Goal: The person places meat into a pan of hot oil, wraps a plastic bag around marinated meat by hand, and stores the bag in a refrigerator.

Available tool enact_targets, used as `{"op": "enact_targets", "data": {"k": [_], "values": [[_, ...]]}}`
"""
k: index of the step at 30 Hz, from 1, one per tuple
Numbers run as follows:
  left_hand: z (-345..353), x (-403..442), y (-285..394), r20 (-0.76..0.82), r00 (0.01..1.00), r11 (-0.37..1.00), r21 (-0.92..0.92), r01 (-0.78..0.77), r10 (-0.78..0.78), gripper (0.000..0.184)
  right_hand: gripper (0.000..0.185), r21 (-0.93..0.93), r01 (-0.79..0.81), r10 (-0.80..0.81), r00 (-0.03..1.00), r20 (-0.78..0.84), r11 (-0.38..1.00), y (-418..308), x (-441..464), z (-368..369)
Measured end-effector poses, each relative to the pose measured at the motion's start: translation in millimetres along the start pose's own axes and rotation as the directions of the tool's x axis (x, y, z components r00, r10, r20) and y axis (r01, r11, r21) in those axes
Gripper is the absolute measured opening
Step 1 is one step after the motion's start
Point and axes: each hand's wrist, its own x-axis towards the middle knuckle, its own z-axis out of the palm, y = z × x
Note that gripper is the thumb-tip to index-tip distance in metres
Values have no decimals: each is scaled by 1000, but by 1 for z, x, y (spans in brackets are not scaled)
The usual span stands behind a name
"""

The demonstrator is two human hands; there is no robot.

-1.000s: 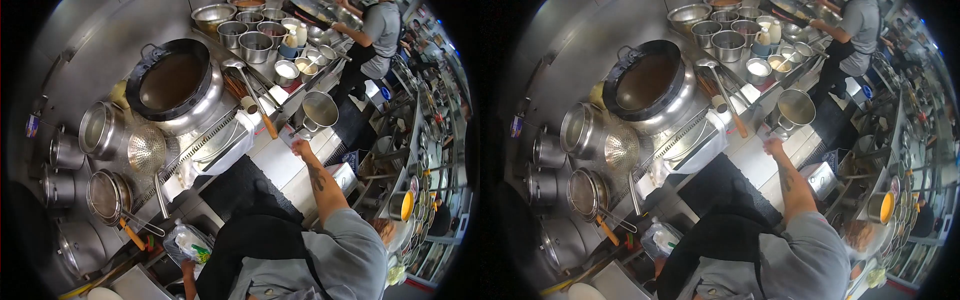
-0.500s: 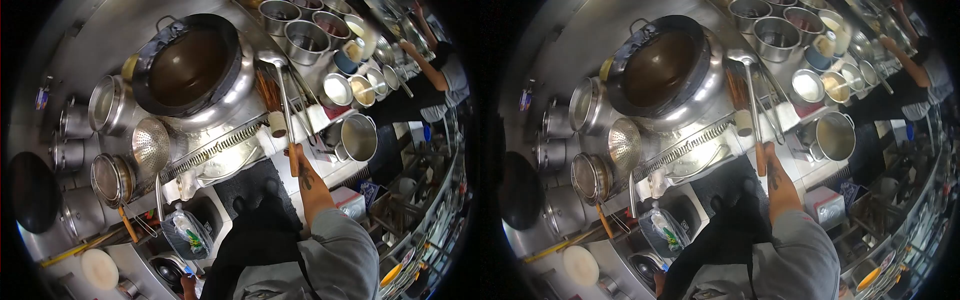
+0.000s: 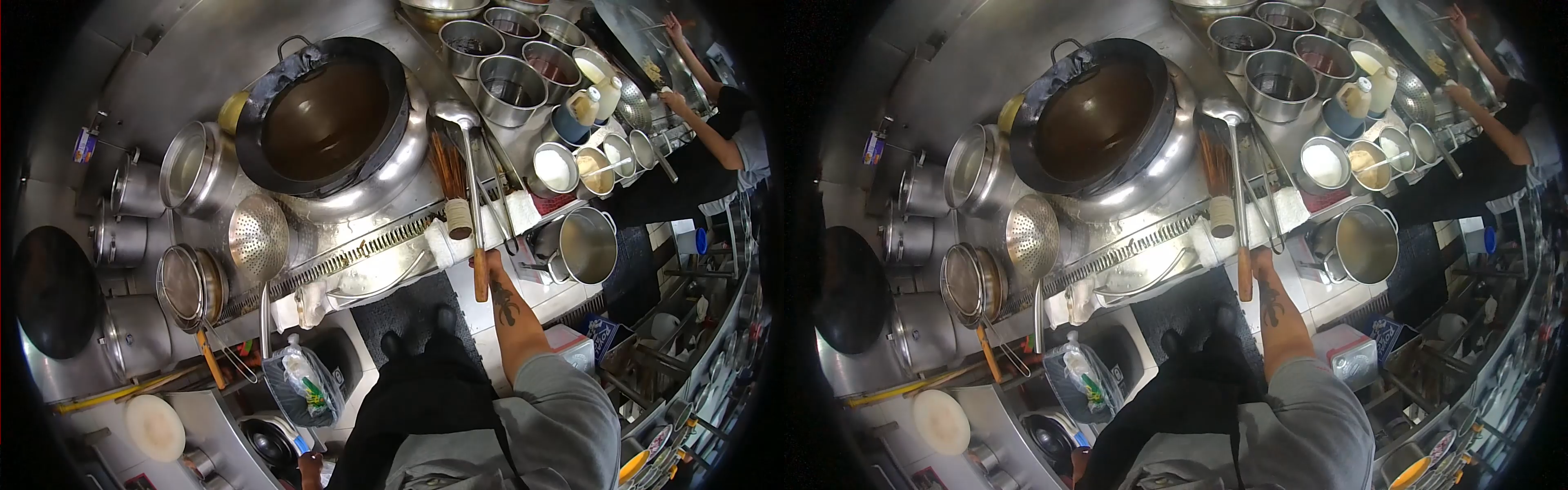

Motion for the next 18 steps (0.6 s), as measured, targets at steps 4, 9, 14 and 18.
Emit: {"op": "enact_targets", "data": {"k": [4, 9, 14, 18], "values": [[-9, -1, 17, 27, 994, 994, -42, 105, -104, 26, 16, 215, -147, 164, 984, -64, 965, -9, -3, 7], [-19, -6, 33, 59, 976, 976, -46, 214, -211, 25, 15, 44, -19, 19, 1000, -7, 999, 18, 11, -6], [-13, -5, 12, 96, 976, 979, -44, 201, -196, 24, 15, 67, -72, 78, 993, -93, 995, -22, -13, 15], [-11, -6, 10, 111, 978, 984, -5, 177, -175, 23, 17, 89, -69, 79, 990, -115, 994, -22, -11, 17]]}}
